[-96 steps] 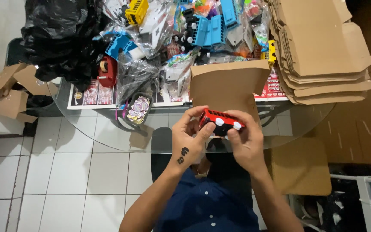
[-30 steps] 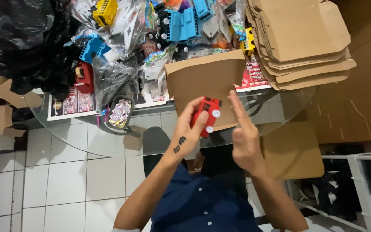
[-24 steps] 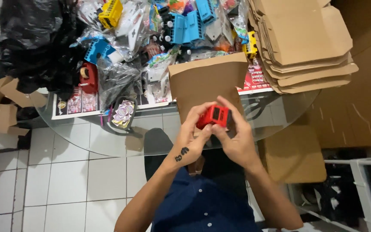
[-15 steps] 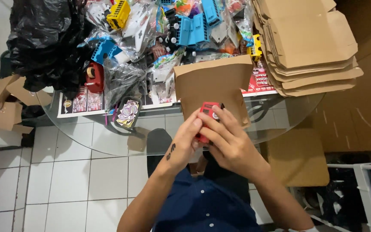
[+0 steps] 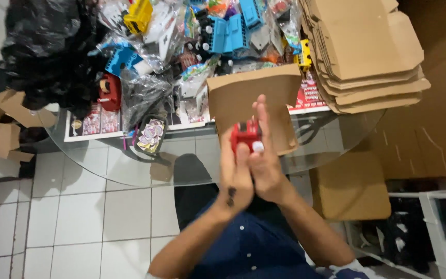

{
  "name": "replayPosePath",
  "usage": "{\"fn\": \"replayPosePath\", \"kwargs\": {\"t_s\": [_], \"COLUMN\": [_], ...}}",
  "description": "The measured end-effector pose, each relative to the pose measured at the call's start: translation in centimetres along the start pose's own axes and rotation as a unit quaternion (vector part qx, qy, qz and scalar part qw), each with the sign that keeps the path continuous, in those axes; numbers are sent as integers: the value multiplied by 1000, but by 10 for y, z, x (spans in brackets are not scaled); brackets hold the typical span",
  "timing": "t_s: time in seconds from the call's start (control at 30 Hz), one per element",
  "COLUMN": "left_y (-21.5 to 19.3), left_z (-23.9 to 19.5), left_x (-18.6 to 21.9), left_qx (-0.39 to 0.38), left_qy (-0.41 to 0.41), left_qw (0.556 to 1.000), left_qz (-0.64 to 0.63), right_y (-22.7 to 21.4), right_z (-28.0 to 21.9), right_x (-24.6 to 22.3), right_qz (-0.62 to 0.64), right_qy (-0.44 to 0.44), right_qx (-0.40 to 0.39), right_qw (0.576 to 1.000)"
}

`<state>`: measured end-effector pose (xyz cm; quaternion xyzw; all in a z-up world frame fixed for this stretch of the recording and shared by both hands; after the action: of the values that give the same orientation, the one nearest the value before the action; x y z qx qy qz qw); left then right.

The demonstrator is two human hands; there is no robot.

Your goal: The person assembles a flat cardboard box, places a red toy bus inside, wraps the bus in a black plastic bag, and seals the box with a sticker. The person handles the box and toy bus by hand throughout the process.

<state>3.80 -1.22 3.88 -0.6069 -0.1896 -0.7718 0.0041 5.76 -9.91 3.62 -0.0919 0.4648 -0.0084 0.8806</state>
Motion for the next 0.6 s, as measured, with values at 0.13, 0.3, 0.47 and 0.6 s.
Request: {"fn": "replayPosePath", "kwargs": {"t_s": [0.13, 0.3, 0.47, 0.6], "left_y": [-21, -17, -9, 14], "left_z": [54, 69, 52, 5], "left_x": [5, 45, 34, 15], "left_qx": [42, -25, -42, -65], "left_qy": [-41, -29, 33, -54], "left_qw": [997, 997, 998, 996], "left_qz": [-45, -63, -34, -21], "right_y": [24, -6, -44, -43], "right_z": [-42, -63, -26, 36], "right_x": [-14, -5, 12, -17], "right_qz": [143, -64, -56, 23], "right_qy": [20, 8, -47, -37], "right_qx": [-120, -173, -24, 91], "right_qw": [982, 983, 997, 995]}}
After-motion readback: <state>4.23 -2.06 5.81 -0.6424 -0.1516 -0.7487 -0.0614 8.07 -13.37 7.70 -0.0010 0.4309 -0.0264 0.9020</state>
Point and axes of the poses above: each hand's wrist, its own z-axis towards the middle knuckle, its own y-axis out of the palm, x = y × z, the point moved 3 cm from there along z, towards the middle knuckle, and after that the axes turned 7 degrees about x, right-handed, at the moved point
